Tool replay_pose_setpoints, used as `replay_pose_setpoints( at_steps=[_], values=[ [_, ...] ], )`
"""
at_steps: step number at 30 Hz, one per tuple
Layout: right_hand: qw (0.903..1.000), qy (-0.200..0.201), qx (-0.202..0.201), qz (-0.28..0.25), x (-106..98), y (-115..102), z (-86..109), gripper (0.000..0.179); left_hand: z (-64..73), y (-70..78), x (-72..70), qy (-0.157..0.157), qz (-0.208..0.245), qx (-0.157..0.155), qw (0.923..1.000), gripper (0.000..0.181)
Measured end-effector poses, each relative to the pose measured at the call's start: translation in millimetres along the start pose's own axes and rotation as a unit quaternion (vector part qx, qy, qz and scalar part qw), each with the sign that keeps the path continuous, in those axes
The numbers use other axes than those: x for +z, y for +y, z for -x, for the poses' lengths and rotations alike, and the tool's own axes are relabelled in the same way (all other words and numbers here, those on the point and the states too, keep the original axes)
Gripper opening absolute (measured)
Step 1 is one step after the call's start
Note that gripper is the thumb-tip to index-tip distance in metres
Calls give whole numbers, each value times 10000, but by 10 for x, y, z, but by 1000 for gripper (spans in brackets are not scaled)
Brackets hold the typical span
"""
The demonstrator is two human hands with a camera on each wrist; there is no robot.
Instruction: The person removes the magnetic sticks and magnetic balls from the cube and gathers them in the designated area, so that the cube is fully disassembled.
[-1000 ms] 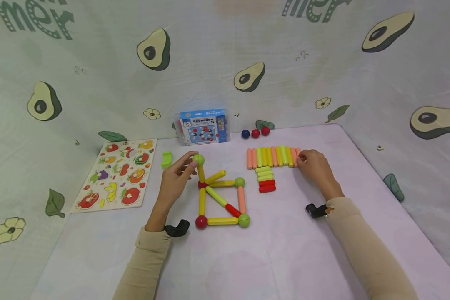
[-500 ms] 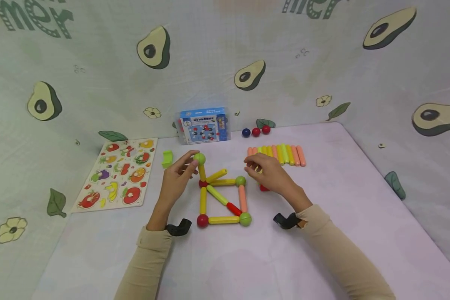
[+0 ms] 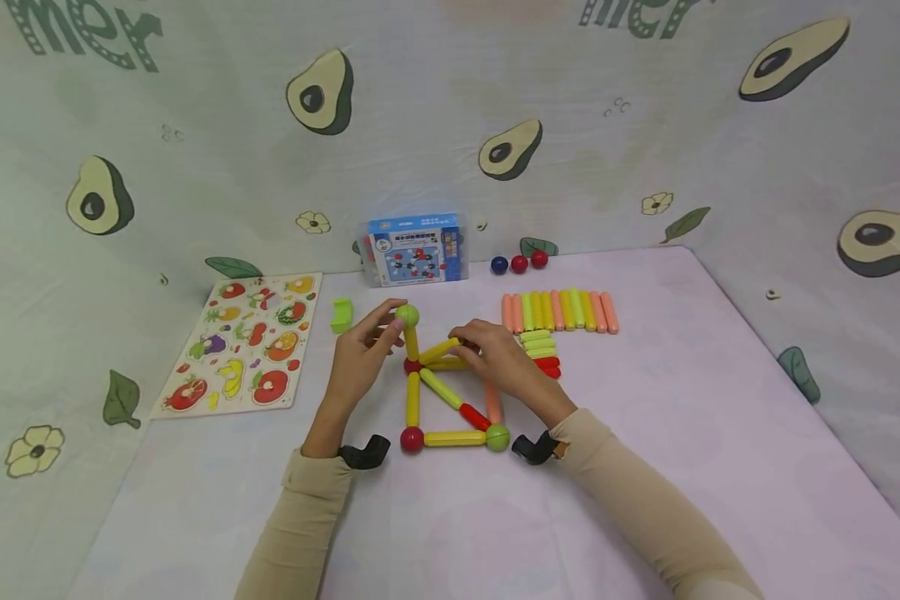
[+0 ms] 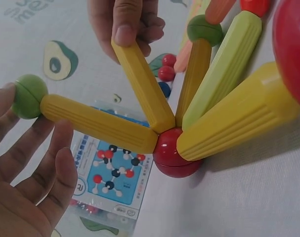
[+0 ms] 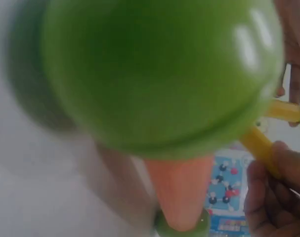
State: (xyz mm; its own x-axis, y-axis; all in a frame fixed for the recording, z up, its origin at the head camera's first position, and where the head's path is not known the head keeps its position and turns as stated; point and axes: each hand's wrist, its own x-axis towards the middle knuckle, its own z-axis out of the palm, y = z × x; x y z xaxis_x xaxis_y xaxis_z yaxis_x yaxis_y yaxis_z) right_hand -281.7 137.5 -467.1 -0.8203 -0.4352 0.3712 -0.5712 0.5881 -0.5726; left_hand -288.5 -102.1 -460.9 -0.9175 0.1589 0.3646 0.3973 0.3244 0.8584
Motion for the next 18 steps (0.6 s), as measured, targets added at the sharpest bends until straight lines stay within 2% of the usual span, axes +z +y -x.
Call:
replay_pose_setpoints(
  at_steps=[8, 11, 18],
  values=[
    [9926, 982, 33, 712, 41, -3, 35, 20, -23, -22, 25, 33, -34, 261, 9996, 36],
    [9921, 982, 64, 777, 34, -2, 56, 19, -20, -26, 29, 13, -85, 229, 9997, 37],
    [9968, 611, -240, 465, 3, 30, 93, 18, -14, -9, 23, 19, -170, 284, 9995, 39]
  ],
)
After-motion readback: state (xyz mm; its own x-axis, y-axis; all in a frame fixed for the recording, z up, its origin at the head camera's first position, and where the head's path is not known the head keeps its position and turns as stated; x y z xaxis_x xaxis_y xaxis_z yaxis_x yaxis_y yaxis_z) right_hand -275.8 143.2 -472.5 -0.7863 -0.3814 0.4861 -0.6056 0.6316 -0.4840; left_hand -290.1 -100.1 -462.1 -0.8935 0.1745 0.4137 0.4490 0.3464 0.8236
